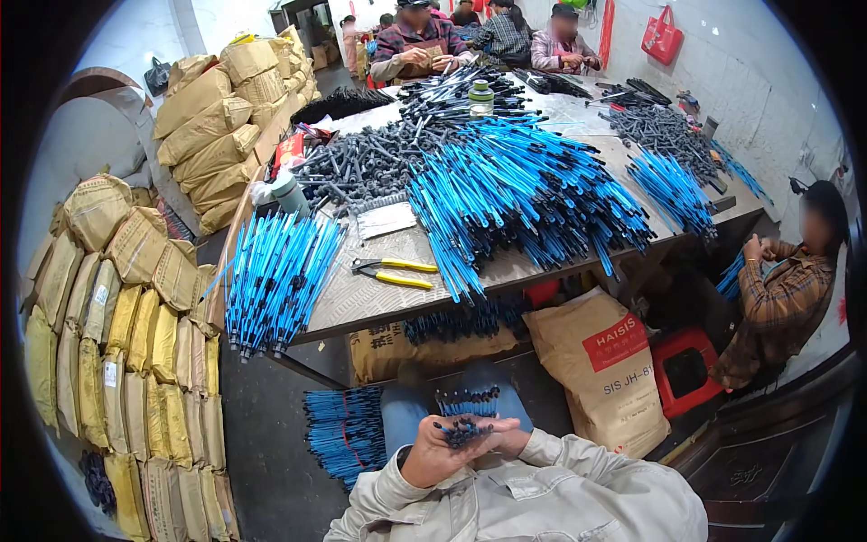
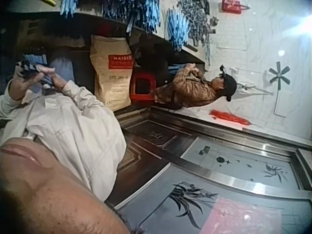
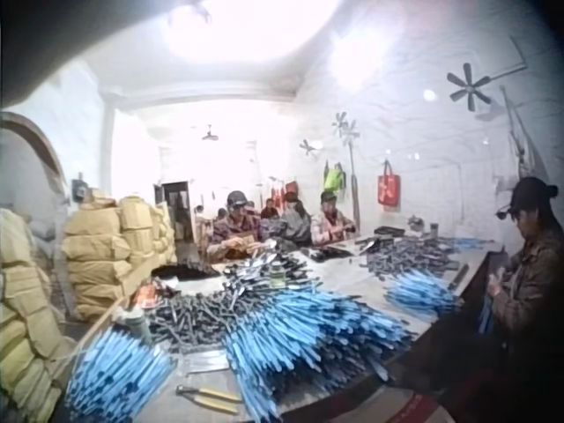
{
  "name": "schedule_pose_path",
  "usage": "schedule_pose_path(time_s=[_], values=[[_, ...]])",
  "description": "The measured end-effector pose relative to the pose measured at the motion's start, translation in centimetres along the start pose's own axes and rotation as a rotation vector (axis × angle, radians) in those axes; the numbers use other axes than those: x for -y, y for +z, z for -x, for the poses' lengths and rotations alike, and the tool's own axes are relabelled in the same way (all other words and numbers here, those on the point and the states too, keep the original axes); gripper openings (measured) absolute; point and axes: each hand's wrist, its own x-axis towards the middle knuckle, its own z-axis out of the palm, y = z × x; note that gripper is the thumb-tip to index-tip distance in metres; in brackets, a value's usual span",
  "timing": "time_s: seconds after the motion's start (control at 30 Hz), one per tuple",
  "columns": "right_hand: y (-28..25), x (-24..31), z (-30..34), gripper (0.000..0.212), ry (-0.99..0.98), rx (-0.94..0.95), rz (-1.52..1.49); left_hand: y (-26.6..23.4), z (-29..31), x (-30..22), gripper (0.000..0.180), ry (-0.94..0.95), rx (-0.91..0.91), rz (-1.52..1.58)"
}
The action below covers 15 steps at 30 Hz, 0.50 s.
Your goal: The person assembles blue components into a black holder by hand, then secures them using pliers.
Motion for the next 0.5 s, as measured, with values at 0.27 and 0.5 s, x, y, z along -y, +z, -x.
schedule_pose_path(time_s=[0.27,0.5], values=[[0.4,1.2,-0.1,0.067,-0.116,0.002,0.141,-0.4,0.0,0.3,0.019,-0.002,0.055,0.039],[1.1,2.4,-0.3,0.082,-0.075,-0.012,-0.119,-0.5,0.2,1.0,0.021,-0.022,0.028,0.105]])
